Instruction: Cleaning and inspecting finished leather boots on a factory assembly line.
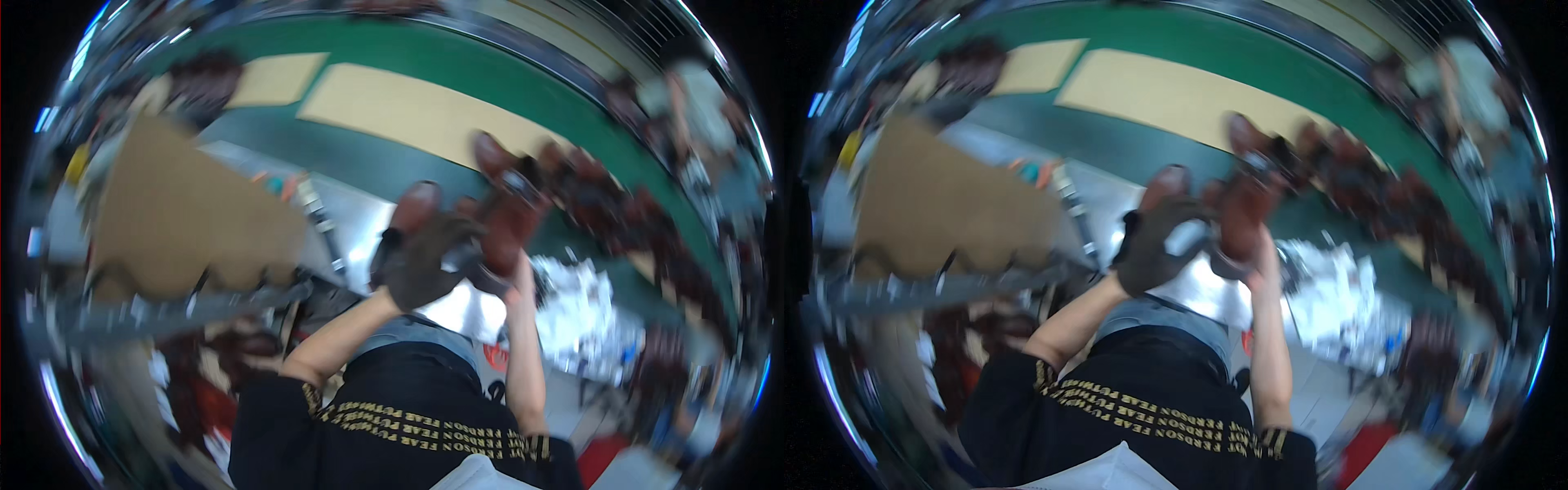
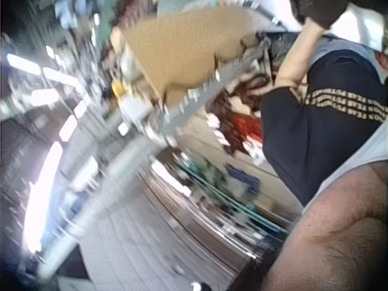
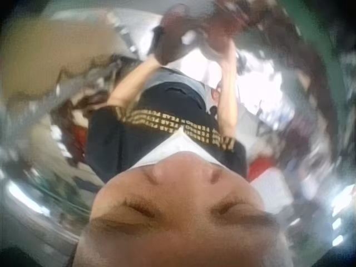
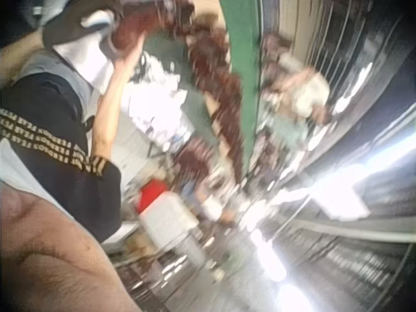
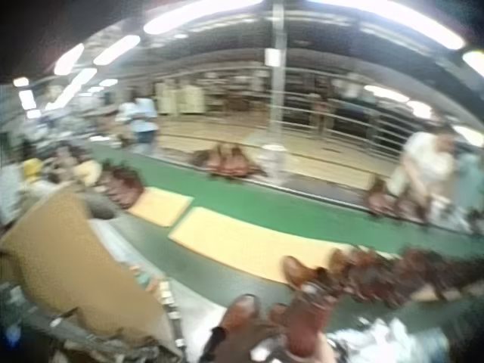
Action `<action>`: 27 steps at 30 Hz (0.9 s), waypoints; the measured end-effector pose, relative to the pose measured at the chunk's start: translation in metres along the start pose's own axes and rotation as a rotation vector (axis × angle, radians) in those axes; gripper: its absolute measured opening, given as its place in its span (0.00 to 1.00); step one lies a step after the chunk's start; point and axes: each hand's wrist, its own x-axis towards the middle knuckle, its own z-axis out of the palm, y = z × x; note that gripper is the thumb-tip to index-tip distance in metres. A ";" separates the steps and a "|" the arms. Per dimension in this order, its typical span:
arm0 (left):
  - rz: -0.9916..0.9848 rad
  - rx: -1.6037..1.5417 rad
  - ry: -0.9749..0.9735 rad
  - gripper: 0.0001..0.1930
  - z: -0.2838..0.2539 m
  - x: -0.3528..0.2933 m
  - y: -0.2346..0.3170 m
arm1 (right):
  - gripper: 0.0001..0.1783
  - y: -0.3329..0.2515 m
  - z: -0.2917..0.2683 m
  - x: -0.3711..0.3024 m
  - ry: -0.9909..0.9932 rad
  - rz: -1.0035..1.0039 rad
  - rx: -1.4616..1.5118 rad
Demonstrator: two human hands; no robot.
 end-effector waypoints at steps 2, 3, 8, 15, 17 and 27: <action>-0.098 0.340 0.146 0.26 -0.001 -0.006 0.026 | 0.26 0.002 -0.016 -0.007 -0.341 0.019 -0.063; -0.247 0.435 0.190 0.27 0.001 -0.020 0.028 | 0.25 -0.003 -0.039 -0.018 -0.217 0.034 -0.087; -0.383 0.554 0.348 0.21 0.000 -0.100 0.019 | 0.22 -0.014 -0.092 -0.024 -0.153 0.097 -0.159; -0.730 0.793 -0.211 0.32 -0.009 -0.101 0.008 | 0.19 -0.009 -0.089 -0.006 -0.232 0.291 -0.198; -0.600 0.851 0.053 0.32 0.003 -0.103 -0.006 | 0.21 -0.001 -0.092 0.004 -0.242 0.287 -0.259; -0.297 0.283 -0.208 0.45 -0.006 -0.043 0.094 | 0.28 0.018 -0.034 -0.053 -0.074 0.259 -0.449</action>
